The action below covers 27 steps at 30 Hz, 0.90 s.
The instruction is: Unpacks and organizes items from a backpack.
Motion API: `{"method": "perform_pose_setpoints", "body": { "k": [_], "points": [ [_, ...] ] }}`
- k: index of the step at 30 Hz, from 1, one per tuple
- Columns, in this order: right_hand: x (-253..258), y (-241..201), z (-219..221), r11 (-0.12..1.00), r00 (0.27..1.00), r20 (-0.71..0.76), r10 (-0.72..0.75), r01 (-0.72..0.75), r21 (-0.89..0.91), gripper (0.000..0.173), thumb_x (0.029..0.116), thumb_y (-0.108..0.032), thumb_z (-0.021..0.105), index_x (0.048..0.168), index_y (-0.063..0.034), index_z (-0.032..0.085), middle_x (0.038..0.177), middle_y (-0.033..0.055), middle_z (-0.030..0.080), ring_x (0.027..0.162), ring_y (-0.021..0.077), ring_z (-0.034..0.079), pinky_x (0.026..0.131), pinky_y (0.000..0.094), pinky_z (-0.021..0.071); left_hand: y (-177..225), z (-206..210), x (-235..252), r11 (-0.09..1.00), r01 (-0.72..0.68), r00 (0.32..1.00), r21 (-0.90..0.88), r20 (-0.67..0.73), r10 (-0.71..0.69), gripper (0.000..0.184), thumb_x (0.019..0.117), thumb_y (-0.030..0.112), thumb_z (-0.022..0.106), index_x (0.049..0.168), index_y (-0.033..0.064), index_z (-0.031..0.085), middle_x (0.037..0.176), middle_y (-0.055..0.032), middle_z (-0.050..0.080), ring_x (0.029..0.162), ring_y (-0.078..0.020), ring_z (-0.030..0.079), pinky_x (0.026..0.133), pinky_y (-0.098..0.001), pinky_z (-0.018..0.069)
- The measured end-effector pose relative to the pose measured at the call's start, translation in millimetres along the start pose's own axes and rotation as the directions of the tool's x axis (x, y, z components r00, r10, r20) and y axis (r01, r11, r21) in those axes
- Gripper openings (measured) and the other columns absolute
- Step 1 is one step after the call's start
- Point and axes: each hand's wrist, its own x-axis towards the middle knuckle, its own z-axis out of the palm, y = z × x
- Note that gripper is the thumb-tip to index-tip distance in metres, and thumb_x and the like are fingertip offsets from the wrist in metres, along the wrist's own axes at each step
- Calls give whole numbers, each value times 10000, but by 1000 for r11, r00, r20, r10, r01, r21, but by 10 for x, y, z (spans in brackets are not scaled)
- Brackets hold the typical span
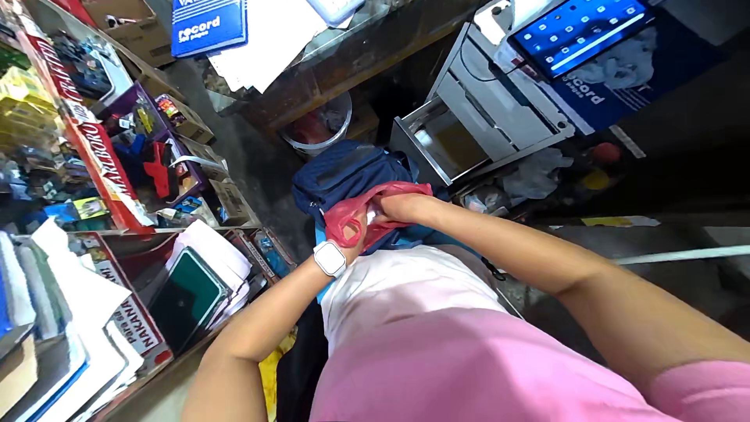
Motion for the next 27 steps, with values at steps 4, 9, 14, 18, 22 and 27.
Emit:
{"method": "perform_pose_setpoints", "body": {
  "k": [4, 9, 14, 18, 22, 27],
  "points": [
    [78, -9, 114, 998, 997, -50, -57, 56, -34, 298, 1066, -157, 524, 1212, 67, 655, 1222, 291, 661, 1178, 473, 629, 971, 667, 479, 100, -41, -8, 957, -290, 954, 22, 89, 287, 316, 1044, 12, 393, 1232, -124, 608, 1393, -270, 578, 1388, -417, 478, 1159, -539, 350],
    [211, 34, 268, 966, 975, -16, -221, 217, -140, 244, 1042, -72, 535, 1180, 91, 655, 1195, 287, 661, 1157, 455, 634, 978, 616, 491, -64, 33, -13, 985, -143, 987, 102, 90, 134, 302, 989, 138, 570, 1215, -43, 658, 1321, -243, 617, 1314, -400, 536, 1084, -545, 439],
    [405, 196, 552, 957, 958, -107, -266, 276, 91, 413, 1119, -177, 356, 1405, 57, 540, 1421, 284, 560, 1364, 414, 516, 1143, 570, 382, -132, -98, -91, 998, -62, 972, 20, 229, 56, 353, 985, 229, 603, 1096, -98, 671, 1191, -296, 659, 1189, -446, 613, 988, -615, 467],
    [317, 231, 349, 964, 967, -35, -253, 255, 80, 346, 1079, -133, 471, 1329, 66, 604, 1288, 313, 628, 1250, 460, 588, 1065, 617, 422, -148, -197, -145, 998, -55, 973, -24, 224, 59, 392, 996, 272, 615, 1109, -99, 676, 1186, -292, 665, 1193, -439, 615, 1011, -600, 459],
    [-29, 240, 44, 958, 956, 58, -287, 287, -1, 250, 1046, -86, 528, 1215, 37, 666, 1118, 273, 682, 1091, 434, 649, 961, 610, 474, -188, -213, -198, 987, -114, 988, -117, 88, 125, 371, 992, 285, 632, 1064, -71, 707, 1097, -266, 701, 1095, -410, 670, 972, -584, 495],
    [-145, 421, 279, 742, 711, -218, -669, 619, -258, 203, 1005, 29, 505, 1037, 82, 699, 1225, 200, 672, 1105, 328, 688, 967, 448, 557, -167, -247, -164, 994, -71, 994, -88, 81, 78, 407, 971, 328, 663, 1006, -74, 712, 1080, -260, 702, 1083, -412, 669, 968, -587, 495]
  ]
}}
